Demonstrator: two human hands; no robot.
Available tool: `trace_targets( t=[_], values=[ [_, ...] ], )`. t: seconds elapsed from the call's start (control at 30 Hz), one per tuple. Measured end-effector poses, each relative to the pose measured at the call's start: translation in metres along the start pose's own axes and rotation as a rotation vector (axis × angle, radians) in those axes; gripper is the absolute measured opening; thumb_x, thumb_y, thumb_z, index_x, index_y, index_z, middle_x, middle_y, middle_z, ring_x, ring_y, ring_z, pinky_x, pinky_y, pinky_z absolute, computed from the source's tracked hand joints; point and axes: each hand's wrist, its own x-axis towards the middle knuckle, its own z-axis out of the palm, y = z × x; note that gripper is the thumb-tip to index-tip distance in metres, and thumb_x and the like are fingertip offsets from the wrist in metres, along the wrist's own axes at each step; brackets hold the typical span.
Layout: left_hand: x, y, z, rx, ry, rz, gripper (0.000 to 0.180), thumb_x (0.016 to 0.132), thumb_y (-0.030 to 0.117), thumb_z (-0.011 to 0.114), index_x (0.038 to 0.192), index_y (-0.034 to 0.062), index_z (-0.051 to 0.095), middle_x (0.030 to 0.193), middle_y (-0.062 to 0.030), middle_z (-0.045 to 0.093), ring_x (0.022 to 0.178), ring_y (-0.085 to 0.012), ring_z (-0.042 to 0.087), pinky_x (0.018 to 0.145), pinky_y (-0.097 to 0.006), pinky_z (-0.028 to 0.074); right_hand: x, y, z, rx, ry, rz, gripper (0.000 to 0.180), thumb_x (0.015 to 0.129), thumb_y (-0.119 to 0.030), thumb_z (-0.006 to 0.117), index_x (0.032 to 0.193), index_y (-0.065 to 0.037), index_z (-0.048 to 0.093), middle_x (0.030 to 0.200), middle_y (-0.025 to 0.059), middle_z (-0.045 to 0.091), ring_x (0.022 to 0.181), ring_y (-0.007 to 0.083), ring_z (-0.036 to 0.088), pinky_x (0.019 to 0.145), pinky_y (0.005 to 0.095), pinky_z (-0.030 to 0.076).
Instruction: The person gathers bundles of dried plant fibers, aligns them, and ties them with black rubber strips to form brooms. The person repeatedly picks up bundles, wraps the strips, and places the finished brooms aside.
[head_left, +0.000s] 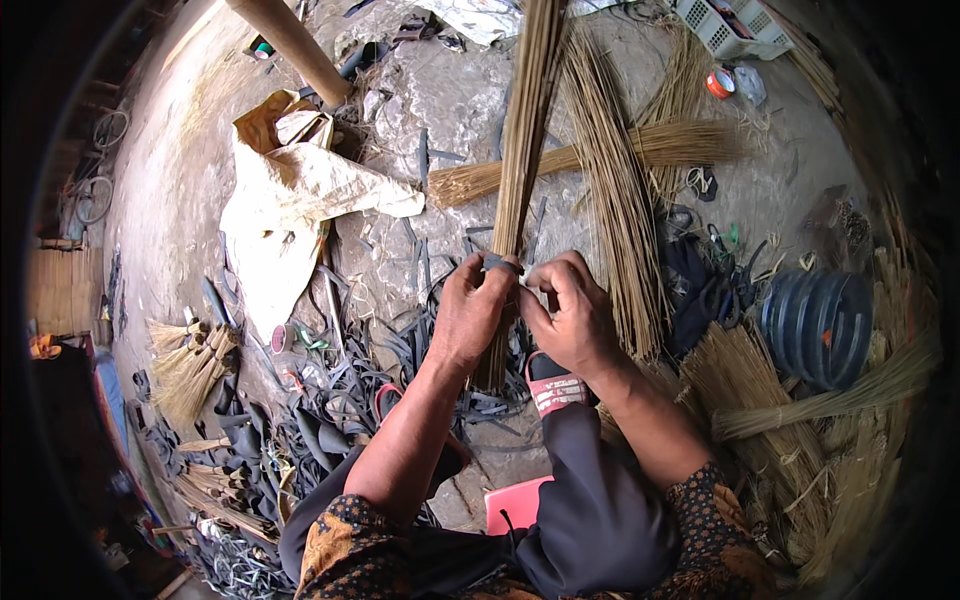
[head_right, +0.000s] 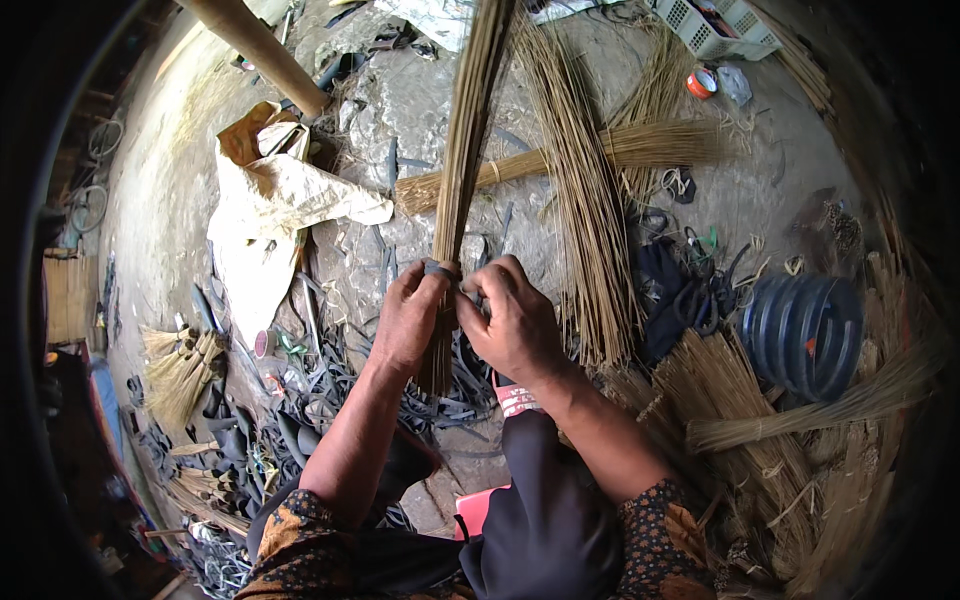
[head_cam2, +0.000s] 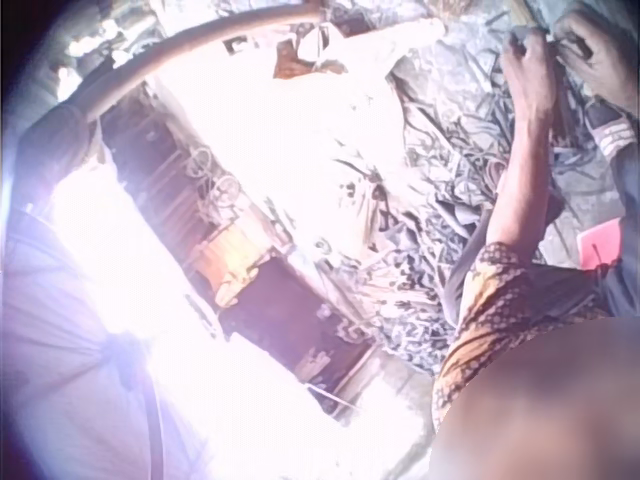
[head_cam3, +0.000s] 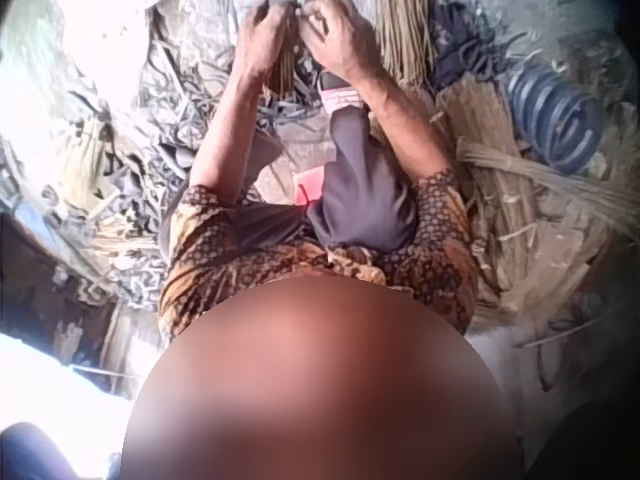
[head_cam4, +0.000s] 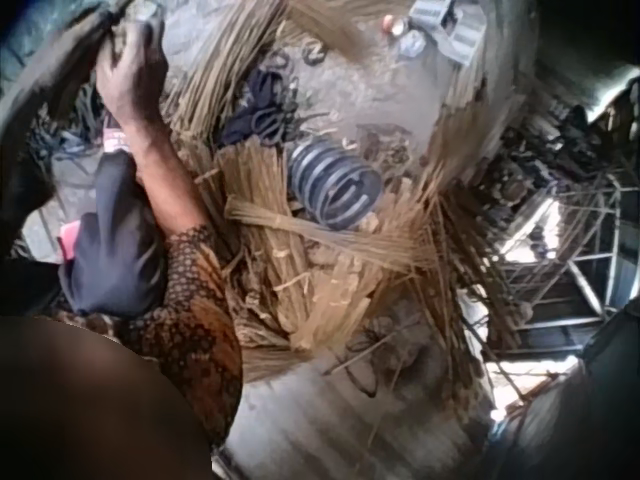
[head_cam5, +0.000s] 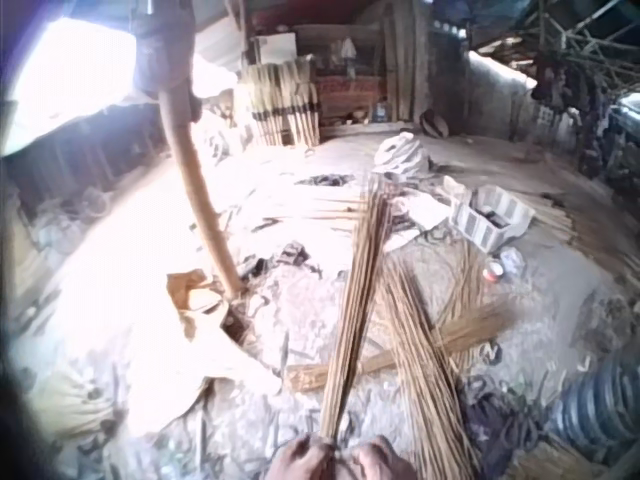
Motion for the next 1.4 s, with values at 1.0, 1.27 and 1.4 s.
trace_targets(
  t=[1.0, 1.27, 1.4],
  values=[
    [0.015, 0.046, 0.002, -0.51, -0.403, 0.117, 0.041, 0.102, 0.045, 0.069, 0.086, 0.0109, 0.055, 0.065, -0.0015, 0.052, 0.055, -0.0168, 0.057, 0.057, -0.033, 0.052, -0.023, -0.008, 0.002, 0.589, -0.573, 0.459, 0.023, 0.089, -0.018, 0.081, 0.092, -0.003, 0.063, 0.077, 0.0021, 0.062, 0.07, 0.0132, 0.059, 0.064, 0.034, 0.049],
    [0.002, 0.037, -0.013, -0.58, -0.486, 0.196, 0.038, 0.102, 0.043, 0.068, 0.088, 0.0118, 0.05, 0.06, 0.002, 0.041, 0.051, -0.0131, 0.045, 0.051, -0.033, 0.044, -0.022, 0.016, -0.004, 1.205, -1.043, 0.682, 0.033, 0.092, -0.03, 0.082, 0.1, -0.004, 0.063, 0.077, 0.002, 0.064, 0.071, 0.0125, 0.063, 0.067, 0.0298, 0.052],
    [0.008, 0.066, -0.055, -0.027, 0.148, 0.377, 0.047, 0.1, 0.05, 0.07, 0.079, 0.0124, 0.05, 0.059, 0.0012, 0.044, 0.051, -0.0126, 0.049, 0.046, -0.029, 0.042, -0.036, 0.033, 0.017, 0.64, -0.468, 0.256, 0.061, 0.101, -0.039, 0.071, 0.146, -0.002, 0.052, 0.134, 0.0145, 0.066, 0.113, 0.023, 0.068, 0.096, 0.0347, 0.055]
  ],
)
